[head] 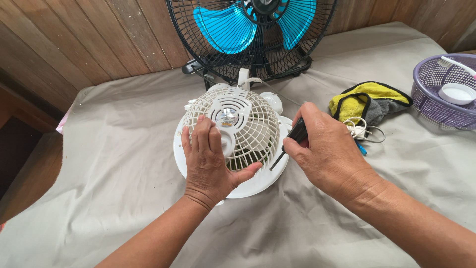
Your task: The person uses a screwdriver to remove screws from the base of a small white electric fan. They repeatedly unscrew, rotate, and reposition the fan while working on different screw locations around the base. The fan remains assembled throughout the clip.
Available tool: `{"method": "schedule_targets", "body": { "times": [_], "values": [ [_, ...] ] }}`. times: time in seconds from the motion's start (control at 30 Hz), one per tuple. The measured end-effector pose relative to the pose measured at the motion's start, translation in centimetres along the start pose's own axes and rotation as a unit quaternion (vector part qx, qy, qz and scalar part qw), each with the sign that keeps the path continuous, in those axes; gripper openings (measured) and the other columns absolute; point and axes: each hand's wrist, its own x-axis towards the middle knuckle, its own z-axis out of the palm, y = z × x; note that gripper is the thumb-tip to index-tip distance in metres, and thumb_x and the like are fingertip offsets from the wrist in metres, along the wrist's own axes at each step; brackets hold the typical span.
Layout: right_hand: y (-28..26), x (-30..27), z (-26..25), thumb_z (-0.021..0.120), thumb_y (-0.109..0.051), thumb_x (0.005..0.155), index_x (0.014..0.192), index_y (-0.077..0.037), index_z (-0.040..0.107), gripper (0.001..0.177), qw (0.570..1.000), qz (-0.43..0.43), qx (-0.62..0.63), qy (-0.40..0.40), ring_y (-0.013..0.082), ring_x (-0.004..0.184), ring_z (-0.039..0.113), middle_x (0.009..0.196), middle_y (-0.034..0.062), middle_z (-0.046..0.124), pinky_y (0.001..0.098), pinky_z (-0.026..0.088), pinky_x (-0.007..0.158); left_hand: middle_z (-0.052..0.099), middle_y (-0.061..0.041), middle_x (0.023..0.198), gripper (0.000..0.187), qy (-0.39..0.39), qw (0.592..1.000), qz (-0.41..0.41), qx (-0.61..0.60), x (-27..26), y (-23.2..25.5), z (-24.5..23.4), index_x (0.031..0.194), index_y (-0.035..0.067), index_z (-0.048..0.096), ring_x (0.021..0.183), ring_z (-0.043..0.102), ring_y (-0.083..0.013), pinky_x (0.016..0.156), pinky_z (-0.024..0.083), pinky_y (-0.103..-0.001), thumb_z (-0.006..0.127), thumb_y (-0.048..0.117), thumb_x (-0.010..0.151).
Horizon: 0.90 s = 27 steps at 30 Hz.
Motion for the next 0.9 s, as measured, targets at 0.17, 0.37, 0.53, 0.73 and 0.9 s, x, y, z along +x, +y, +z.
{"method": "schedule_targets", "body": {
  "times": [0.17,0.37,0.53,0.73,0.9],
  "values": [
    [0.2,-0.3,0.3,0.074,-0.020,0.085,0.098,-0.002,0.053,0.031,1.000,0.008,-0.006,-0.012,0.0295,0.079,0.071,0.089,0.0160,0.069,0.0421,0.055,0.072,0.036,-0.019,0.133,0.116,-0.003,1.000,0.003,0.005,0.0,0.0,0.1,0.129,-0.001,0.034,0.138,0.034,-0.0367,0.119,0.020,-0.064,0.079,0.080,0.059],
    [-0.3,-0.4,1.5,0.074,-0.016,0.083,0.098,0.000,0.051,0.032,0.994,-0.079,-0.081,0.006,0.0394,0.093,0.063,0.094,0.0204,0.064,0.0492,0.050,0.080,0.036,-0.019,0.134,0.116,-0.001,1.000,0.005,0.005,0.0,0.1,0.0,0.129,-0.001,0.035,0.139,0.034,-0.0370,0.119,0.020,-0.064,0.078,0.081,0.060],
    [-1.7,-0.6,2.6,0.071,-0.015,0.080,0.102,0.000,0.051,0.033,0.984,-0.127,-0.125,0.019,0.0428,0.093,0.063,0.095,0.0236,0.065,0.0511,0.050,0.078,0.036,-0.019,0.134,0.114,0.006,1.000,0.005,-0.001,0.0,0.3,0.1,0.129,-0.001,0.036,0.141,0.034,-0.0383,0.119,0.020,-0.064,0.079,0.079,0.062],
    [-2.8,0.4,2.2,0.054,-0.035,0.104,0.117,-0.003,0.046,0.035,0.973,-0.013,-0.218,-0.080,0.0413,0.088,0.070,0.089,0.0206,0.073,0.0529,0.053,0.076,0.037,-0.020,0.136,0.113,0.016,1.000,0.013,-0.010,0.2,0.4,-0.2,0.130,-0.001,0.037,0.140,0.035,-0.0392,0.118,0.021,-0.065,0.082,0.075,0.060],
    [-2.4,0.7,2.2,0.058,-0.028,0.097,0.112,-0.004,0.048,0.030,0.976,-0.076,-0.192,-0.065,0.0421,0.090,0.068,0.088,0.0207,0.072,0.0531,0.052,0.077,0.038,-0.020,0.135,0.113,0.015,1.000,0.005,-0.026,0.3,0.5,-0.5,0.131,-0.001,0.037,0.139,0.035,-0.0394,0.117,0.020,-0.066,0.082,0.074,0.060]
  ]
}}
